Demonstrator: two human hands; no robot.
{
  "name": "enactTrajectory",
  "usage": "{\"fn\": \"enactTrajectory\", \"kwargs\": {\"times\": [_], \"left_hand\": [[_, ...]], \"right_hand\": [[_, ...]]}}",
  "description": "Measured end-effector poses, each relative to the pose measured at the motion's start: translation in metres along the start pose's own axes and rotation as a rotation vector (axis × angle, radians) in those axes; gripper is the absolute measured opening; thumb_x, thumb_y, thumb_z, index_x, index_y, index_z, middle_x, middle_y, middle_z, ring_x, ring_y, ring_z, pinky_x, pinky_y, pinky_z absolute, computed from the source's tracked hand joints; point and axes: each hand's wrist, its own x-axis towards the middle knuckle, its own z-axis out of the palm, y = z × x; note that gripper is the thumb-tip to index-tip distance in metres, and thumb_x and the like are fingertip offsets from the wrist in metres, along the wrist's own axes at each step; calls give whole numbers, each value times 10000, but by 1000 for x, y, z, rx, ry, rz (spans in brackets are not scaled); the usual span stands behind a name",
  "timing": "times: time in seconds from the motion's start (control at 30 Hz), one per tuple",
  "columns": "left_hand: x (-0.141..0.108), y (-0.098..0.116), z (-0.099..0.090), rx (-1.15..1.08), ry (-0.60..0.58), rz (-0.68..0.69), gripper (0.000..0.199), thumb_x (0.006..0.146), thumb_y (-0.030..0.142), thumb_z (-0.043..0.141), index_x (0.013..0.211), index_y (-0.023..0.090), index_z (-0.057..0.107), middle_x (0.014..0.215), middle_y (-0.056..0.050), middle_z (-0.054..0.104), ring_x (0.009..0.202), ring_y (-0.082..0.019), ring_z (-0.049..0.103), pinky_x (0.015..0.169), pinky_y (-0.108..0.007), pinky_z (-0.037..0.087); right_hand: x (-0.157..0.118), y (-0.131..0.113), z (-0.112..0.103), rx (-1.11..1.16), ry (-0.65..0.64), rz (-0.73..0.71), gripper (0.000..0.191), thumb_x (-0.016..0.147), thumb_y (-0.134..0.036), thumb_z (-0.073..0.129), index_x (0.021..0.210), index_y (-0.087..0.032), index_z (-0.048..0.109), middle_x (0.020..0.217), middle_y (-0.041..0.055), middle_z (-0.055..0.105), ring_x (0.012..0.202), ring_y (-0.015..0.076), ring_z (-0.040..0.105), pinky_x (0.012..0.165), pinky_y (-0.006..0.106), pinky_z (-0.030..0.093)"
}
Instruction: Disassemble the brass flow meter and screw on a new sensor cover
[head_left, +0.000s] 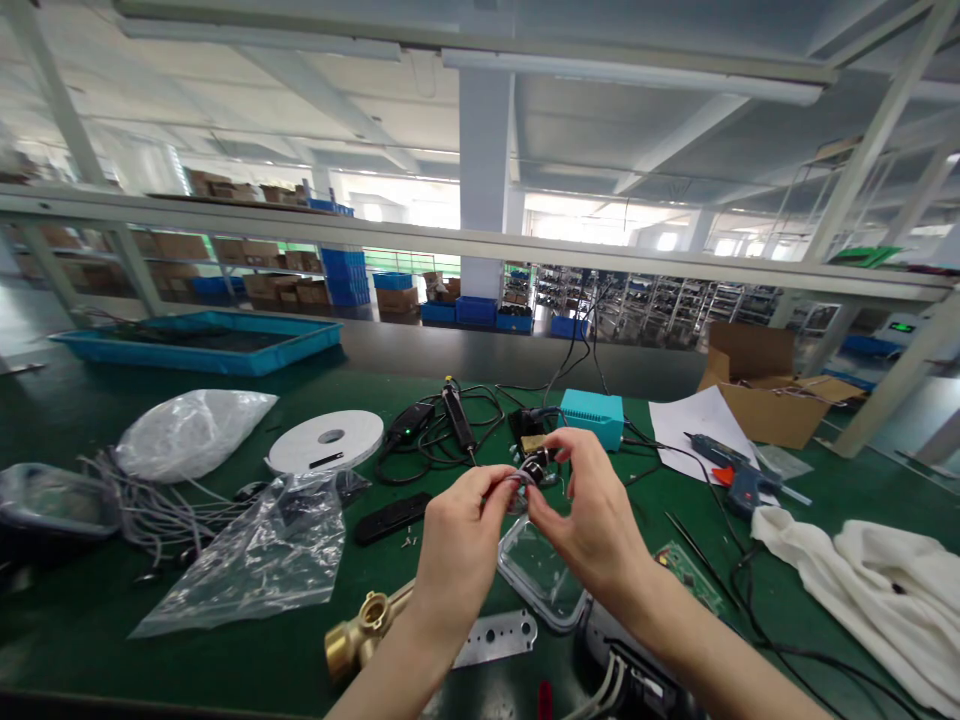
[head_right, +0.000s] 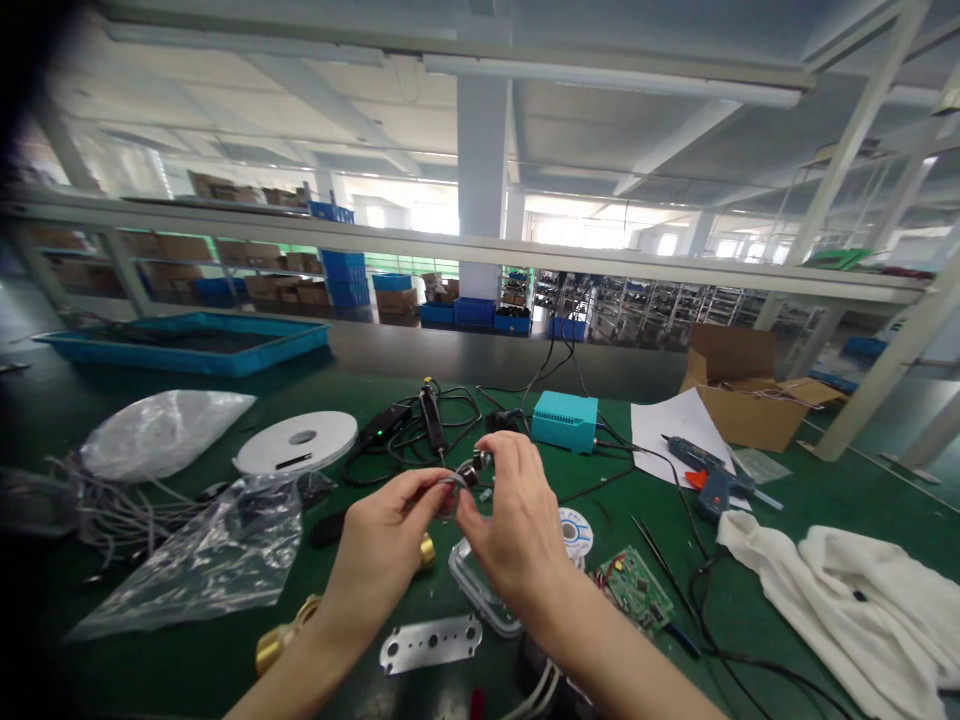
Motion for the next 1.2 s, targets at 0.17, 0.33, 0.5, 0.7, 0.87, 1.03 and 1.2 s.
{"fn": "enactTrajectory", "kwargs": {"times": [0.17,0.33,0.5,0.7,0.87,1.03,1.2], "left_hand": [[4,1,2,-357,-22,-302,306,730,389,638,909,141,663,861,-45,674,800,-201,627,757,-273,524],[-2,3,3,-214,32,-212,224,792,355,600,919,197,693,915,-9,677,869,-195,618,811,-271,497],[-11,1,7,-137,15,-119,174,865,287,557,962,239,693,945,18,667,884,-175,614,811,-250,485],[-11,-5,13,100,67,276,184,927,150,489,1038,201,626,978,-13,611,890,-155,583,819,-253,470],[-10,-12,16,305,126,528,136,961,113,430,1010,143,553,896,-50,557,831,-173,549,737,-276,478],[-17,-16,13,411,70,652,172,959,75,411,1093,109,514,951,-83,520,880,-187,520,772,-305,481],[-21,-14,10,450,25,774,196,950,52,417,1128,62,499,982,-108,521,911,-191,504,811,-301,489]], "right_hand": [[-5,3,3,-301,-135,-134,236,913,-243,432,903,-198,663,827,72,631,758,172,584,630,271,427],[-5,1,2,-302,-362,24,315,923,-357,409,1063,-223,658,816,63,729,680,192,656,585,286,377],[-2,-1,4,-363,-424,126,283,880,-291,424,948,-196,681,783,88,736,648,214,656,548,293,313],[-4,6,8,-4,-302,203,196,823,-273,503,770,-165,658,642,32,653,552,121,531,568,256,343],[-12,12,6,416,-273,372,194,827,-316,507,788,-162,618,613,-15,580,490,74,442,492,215,339],[-16,11,-4,670,-400,512,233,835,-374,522,763,-155,558,616,-18,581,465,59,433,449,203,316],[-16,11,-14,818,-485,582,317,792,-455,588,744,-147,532,571,-39,547,433,35,365,435,194,264]]}}
